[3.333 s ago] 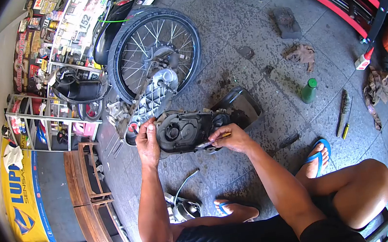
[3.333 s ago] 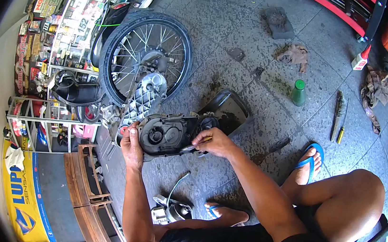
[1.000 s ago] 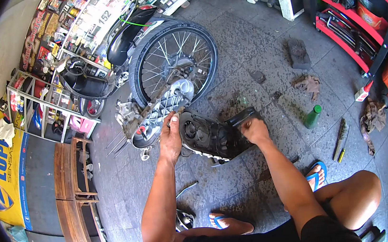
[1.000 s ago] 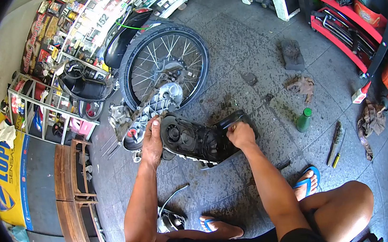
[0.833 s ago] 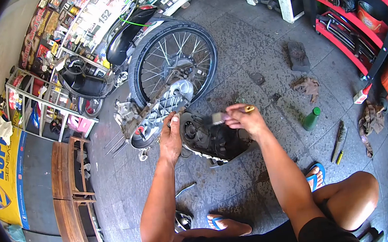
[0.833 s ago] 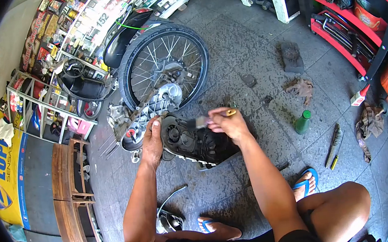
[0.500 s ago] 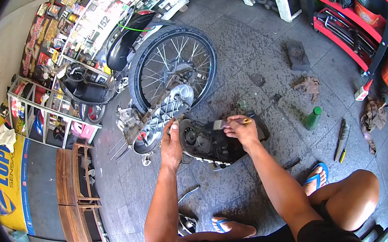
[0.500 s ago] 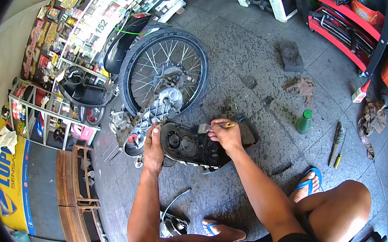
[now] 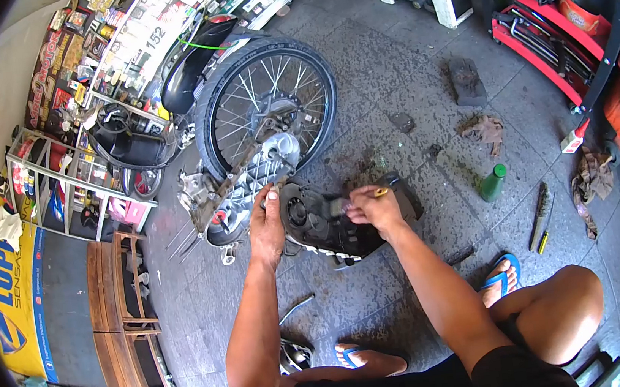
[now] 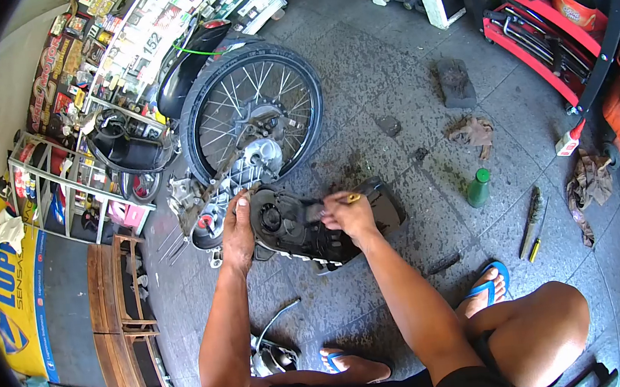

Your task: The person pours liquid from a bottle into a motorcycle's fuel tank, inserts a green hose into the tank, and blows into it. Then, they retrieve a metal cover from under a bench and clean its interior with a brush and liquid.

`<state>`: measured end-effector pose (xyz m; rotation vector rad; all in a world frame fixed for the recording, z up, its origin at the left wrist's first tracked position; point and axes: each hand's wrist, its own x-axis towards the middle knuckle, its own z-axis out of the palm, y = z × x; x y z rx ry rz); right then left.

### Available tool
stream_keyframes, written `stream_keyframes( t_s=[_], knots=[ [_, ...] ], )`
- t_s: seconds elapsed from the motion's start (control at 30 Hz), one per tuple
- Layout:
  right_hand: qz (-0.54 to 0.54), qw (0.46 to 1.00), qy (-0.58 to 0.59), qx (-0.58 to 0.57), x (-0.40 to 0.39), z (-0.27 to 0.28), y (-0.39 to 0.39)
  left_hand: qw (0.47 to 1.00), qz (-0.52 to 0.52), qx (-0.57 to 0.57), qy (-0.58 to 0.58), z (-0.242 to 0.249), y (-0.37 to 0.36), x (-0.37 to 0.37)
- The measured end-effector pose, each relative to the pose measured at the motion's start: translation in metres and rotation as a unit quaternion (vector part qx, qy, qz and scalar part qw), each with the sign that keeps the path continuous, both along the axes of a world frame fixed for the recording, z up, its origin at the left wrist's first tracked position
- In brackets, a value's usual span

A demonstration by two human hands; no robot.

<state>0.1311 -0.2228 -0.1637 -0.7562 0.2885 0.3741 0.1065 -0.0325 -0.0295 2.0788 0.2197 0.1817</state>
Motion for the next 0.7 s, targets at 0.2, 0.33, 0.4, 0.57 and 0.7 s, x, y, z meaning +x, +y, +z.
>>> stream_keyframes(
  t_s=[0.2, 0.33, 0.4, 0.57, 0.7],
  knots=[
    [-0.031, 0.989, -0.021, 0.146, -0.009, 0.022, 0.001, 1.000, 0.003, 0.006, 0.004, -0.004, 0.008, 0.003],
    [0.027, 0.998, -0.017, -0.060, -0.005, -0.011, 0.002, 1.000, -0.004, 0.005, 0.002, 0.000, 0.003, 0.005],
    [-0.009, 0.979, -0.014, -0.201, 0.001, -0.029, -0.006, 1.000, -0.005, 0.010, -0.019, -0.008, 0.011, 0.006],
    [-0.014, 0.776, -0.145, -0.614, -0.008, -0.086, -0.016, 1.000, 0.002, -0.002, -0.003, -0.001, 0.002, -0.001],
    [0.151, 0.718, -0.138, -0.666, -0.009, -0.087, -0.017, 0.999, -0.001, 0.030, -0.012, -0.006, 0.009, 0.003]
  ],
)
